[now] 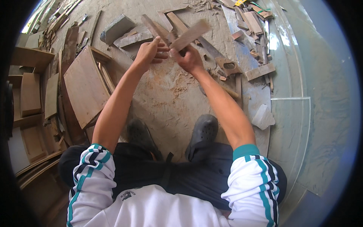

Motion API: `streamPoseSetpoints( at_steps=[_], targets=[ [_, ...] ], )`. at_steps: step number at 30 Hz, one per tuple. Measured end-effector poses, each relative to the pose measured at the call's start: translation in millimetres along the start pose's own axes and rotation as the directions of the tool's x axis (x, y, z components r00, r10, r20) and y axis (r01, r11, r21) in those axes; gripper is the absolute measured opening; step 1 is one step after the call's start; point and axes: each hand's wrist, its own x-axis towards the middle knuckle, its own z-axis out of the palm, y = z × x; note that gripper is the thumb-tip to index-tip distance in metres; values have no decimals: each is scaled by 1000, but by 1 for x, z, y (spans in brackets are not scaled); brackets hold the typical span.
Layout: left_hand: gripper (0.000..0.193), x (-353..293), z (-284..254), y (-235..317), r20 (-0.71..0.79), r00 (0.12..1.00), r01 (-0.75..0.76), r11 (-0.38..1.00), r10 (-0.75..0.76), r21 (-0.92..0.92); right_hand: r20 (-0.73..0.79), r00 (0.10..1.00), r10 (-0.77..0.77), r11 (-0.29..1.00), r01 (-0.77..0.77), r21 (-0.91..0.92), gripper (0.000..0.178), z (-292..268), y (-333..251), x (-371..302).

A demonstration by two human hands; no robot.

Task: The person assembles a small wooden frame by fitting two pieces together and securing them with nails. They use a hammer to drive the nails into the wood and inspect the joint multiple times to ensure it is secure.

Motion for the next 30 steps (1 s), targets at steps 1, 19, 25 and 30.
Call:
streamPoseSetpoints(
  at_steps=[1, 19, 25, 30],
  targets=[
    [59, 8, -9, -5, -80, 993, -81, 992, 89, 97, 30, 997, 68, 993, -70, 97, 46, -4, -6, 6],
    [58, -2, -45, -42, 211, 919, -346, 938, 333, 23, 463, 835, 298, 878, -430, 212, 40, -46, -30, 34],
    [50, -4, -44, -38, 182, 912, -374, 928, 367, 0, 431, 850, 302, 848, -447, 286, 40, -41, -30, 35],
    [41, 4, -46, -47, 143, 928, -343, 939, 343, -23, 393, 875, 282, 873, -404, 272, 39, -37, -24, 36]
  ],
)
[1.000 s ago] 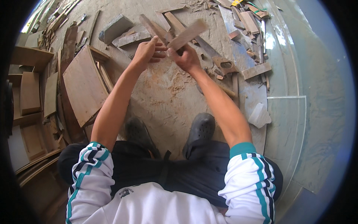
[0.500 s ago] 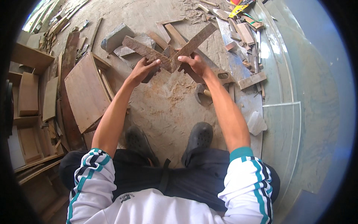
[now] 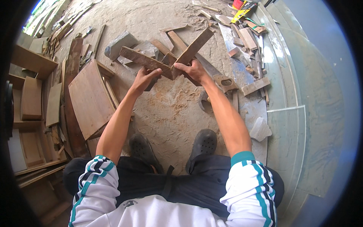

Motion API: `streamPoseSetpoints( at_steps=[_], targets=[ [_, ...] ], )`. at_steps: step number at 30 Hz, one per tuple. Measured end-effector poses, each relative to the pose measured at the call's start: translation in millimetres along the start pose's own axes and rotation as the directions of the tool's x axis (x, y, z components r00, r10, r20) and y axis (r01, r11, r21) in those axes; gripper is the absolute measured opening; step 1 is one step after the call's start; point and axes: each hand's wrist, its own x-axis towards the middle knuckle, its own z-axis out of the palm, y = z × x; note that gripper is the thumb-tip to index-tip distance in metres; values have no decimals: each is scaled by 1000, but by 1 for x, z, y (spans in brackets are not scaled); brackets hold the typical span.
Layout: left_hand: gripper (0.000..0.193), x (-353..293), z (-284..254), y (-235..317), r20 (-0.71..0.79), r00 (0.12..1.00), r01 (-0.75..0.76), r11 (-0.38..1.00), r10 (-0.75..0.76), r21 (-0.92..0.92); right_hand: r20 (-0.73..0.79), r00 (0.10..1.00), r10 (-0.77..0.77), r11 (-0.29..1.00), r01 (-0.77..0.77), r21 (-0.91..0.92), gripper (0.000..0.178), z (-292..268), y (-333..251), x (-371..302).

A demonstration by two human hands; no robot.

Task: The person assembles a small wooden frame by fitting two pieces together and securing them with nails. They use a hammer to drive the nails into the wood and inspect the joint multiple times to ensure it is secure.

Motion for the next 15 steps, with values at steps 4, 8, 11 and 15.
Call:
streamPoseSetpoints(
  at_steps=[4, 8, 11, 15],
  targets=[
    [39, 4, -8, -9, 19, 994, 105, 984, -103, -144, 16, 999, 39, 998, -38, -51, 46, 3, -18, -5],
    [39, 4, -7, -9, 15, 994, 112, 992, -112, -64, 6, 990, 140, 985, -139, -101, 59, 7, -42, -16],
    [40, 2, -2, -3, 20, 995, 101, 995, -101, -11, -32, 990, 138, 979, -141, -147, 59, 3, -32, -11],
    [40, 1, 0, 5, 24, 996, 87, 995, -88, 51, 5, 988, 157, 988, -157, 8, 57, 1, -13, -5]
  ],
)
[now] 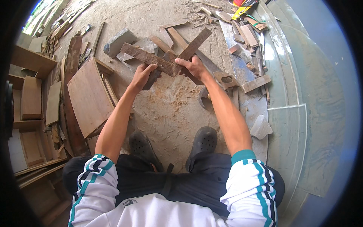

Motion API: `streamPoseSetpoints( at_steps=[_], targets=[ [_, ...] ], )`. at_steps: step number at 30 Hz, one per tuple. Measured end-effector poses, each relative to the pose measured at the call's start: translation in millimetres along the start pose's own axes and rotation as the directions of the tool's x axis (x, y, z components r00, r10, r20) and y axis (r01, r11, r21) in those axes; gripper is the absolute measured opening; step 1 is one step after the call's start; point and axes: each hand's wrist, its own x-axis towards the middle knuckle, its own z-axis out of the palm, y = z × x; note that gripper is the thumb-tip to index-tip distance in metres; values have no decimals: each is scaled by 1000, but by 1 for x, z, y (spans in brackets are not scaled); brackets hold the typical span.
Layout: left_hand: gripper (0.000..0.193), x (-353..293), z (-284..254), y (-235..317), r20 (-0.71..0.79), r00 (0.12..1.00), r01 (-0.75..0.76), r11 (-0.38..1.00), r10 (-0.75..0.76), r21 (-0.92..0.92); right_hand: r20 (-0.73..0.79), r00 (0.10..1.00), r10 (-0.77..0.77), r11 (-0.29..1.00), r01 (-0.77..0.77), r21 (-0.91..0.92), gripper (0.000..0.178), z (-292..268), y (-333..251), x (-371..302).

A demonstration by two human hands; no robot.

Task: The person assembles a small wooden frame by fitting two pieces together and securing them with nails. They use a hammer to drive the nails into the wood and inspect the joint multiple times to ensure it is secure.

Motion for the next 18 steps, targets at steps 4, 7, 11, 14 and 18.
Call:
streamPoseSetpoints(
  at_steps=[4, 7, 11, 14, 18],
  targets=[
    [42, -1, -1, 14, 6, 997, 82, 996, -82, -26, 15, 983, 181, 983, -181, 10, 56, -5, 5, 2],
    [45, 0, -1, 24, 44, 993, 108, 994, -107, -35, 60, 953, 296, 952, -300, 66, 55, -11, 11, 5],
    [53, -1, 3, 42, 52, 982, 189, 975, -184, -119, 106, 918, 383, 915, -393, 93, 58, -12, -1, 2],
    [59, 6, 5, 51, 124, 961, 275, 911, -248, -308, 118, 868, 483, 871, -490, 41, 63, -20, -27, 6],
    [61, 20, 30, 61, 90, 986, 166, 778, -141, -606, 82, 775, 627, 772, -603, -201, 69, -52, -79, 7]
  ],
)
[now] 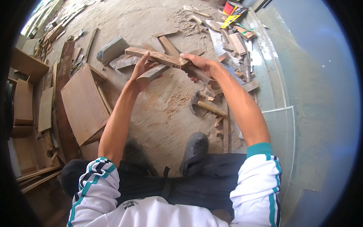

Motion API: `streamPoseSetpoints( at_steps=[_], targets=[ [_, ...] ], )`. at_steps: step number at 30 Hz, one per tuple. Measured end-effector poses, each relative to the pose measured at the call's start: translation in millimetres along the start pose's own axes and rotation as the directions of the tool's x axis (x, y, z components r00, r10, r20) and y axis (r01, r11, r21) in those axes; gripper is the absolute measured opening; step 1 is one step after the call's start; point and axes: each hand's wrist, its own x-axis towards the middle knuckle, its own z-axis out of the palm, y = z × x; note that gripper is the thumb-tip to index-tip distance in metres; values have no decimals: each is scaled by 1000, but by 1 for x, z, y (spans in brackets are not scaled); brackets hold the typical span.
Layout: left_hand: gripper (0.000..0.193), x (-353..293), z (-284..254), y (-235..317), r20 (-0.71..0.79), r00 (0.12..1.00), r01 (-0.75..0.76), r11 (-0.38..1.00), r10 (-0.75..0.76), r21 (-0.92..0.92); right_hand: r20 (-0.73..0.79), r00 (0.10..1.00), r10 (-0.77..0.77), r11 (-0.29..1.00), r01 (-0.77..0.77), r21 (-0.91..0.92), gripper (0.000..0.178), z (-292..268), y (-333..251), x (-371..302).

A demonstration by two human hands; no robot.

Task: The person assembles a small wooden frame by fitting two pieces together and securing them with nails. They use a hammer to drive the nails into the wood and inspect the joint multiple times to ensure it is secure.

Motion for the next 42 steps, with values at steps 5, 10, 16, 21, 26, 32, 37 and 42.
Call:
streamPoseSetpoints(
  at_steps=[5, 10, 16, 21, 26, 32, 37, 42],
  targets=[
    [68, 23, 53, -20, 161, 930, -241, 879, 330, -411, -16, 998, 53, 990, -54, -131, 74, -16, -28, -61],
    [66, 40, 99, -20, 37, 950, -268, 873, 309, -409, -466, 882, -71, 789, -236, -568, 91, -9, -34, -117],
    [59, 26, 124, -3, 111, 917, -350, 907, 383, -234, -493, 639, -591, 762, 242, -600, 30, 14, -25, -170],
    [56, 5, 121, 12, 169, 906, -345, 908, 389, -238, -422, 577, -700, 699, 430, -572, 33, 40, -18, -171],
    [46, 8, 116, 17, 181, 881, -403, 893, 438, -201, -433, 532, -728, 675, 443, -591, 37, 62, -15, -167],
    [45, -1, 128, 20, 150, 823, -540, 837, 548, -89, -411, 506, -759, 638, 452, -623, 38, 59, -13, -170],
    [47, -10, 134, 20, 153, 798, -580, 812, 583, -69, -388, 539, -747, 654, 492, -575, 37, 56, -10, -170],
    [60, -19, 147, 25, 116, 751, -654, 757, 650, -10, -366, 555, -747, 650, 497, -575, 33, 50, -7, -171]
  ],
)
